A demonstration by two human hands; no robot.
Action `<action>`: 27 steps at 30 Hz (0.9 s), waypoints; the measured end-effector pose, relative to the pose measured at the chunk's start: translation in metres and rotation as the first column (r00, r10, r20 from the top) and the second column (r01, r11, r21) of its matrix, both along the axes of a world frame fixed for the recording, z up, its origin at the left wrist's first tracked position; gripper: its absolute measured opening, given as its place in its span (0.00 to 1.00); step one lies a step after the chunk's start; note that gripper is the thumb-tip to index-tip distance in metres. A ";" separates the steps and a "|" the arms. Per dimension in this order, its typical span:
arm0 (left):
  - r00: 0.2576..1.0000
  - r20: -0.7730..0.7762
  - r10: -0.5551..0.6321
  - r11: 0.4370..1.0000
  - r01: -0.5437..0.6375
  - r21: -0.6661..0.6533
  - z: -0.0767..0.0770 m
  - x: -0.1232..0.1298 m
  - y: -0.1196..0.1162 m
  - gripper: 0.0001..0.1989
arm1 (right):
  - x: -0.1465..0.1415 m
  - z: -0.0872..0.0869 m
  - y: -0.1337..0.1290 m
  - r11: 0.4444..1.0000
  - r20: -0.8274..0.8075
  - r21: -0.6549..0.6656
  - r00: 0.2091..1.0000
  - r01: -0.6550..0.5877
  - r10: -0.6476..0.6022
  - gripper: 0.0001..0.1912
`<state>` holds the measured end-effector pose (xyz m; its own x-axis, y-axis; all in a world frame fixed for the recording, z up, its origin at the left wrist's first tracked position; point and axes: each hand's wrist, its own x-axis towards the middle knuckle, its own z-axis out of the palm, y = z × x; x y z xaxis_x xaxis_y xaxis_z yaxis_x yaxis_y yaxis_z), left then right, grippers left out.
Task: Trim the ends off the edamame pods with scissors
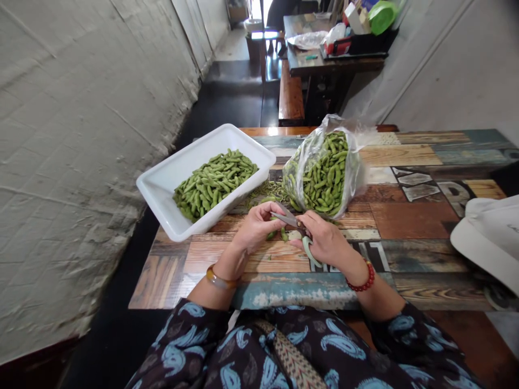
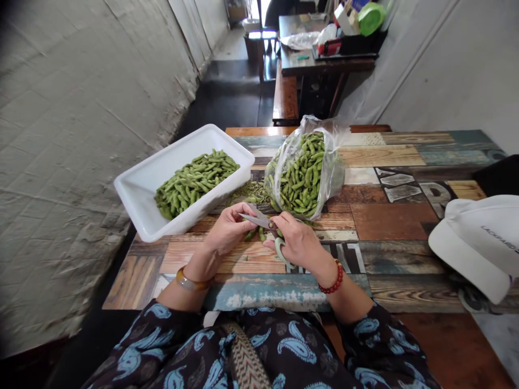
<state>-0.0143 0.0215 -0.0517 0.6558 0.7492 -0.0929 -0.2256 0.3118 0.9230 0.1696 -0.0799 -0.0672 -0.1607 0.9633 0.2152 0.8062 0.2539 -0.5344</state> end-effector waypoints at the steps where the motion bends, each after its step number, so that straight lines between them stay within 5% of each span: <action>1: 1.000 -0.003 0.005 1.000 -0.005 -0.006 0.000 0.000 0.000 0.13 | 0.000 -0.001 0.000 1.000 0.000 0.006 1.000 -0.008 0.008 0.18; 13: 0.999 -0.023 0.049 0.995 -0.051 -0.081 0.001 -0.008 0.015 0.11 | 0.004 -0.008 0.006 0.996 -0.130 0.075 0.991 0.037 -0.027 0.12; 21: 0.988 -0.137 0.075 0.997 -0.076 -0.001 -0.006 -0.014 0.028 0.05 | 0.008 -0.013 0.010 0.988 -0.230 0.119 0.971 0.098 -0.069 0.13; 24: 0.943 -0.305 0.134 0.969 -0.060 0.239 -0.012 -0.015 0.030 0.03 | 0.008 -0.016 0.011 0.988 -0.221 0.117 0.972 0.104 -0.076 0.15; 27: 0.843 -0.486 0.232 0.772 0.145 0.619 -0.015 -0.018 0.033 0.08 | 0.009 -0.018 0.012 0.988 -0.218 0.105 0.972 0.112 -0.087 0.16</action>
<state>-0.0321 0.0547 -0.0669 0.6126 0.7855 0.0880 0.3338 -0.3581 0.8720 0.1787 -0.0684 -0.0852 -0.0042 0.9387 0.3447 0.7018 0.2483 -0.6677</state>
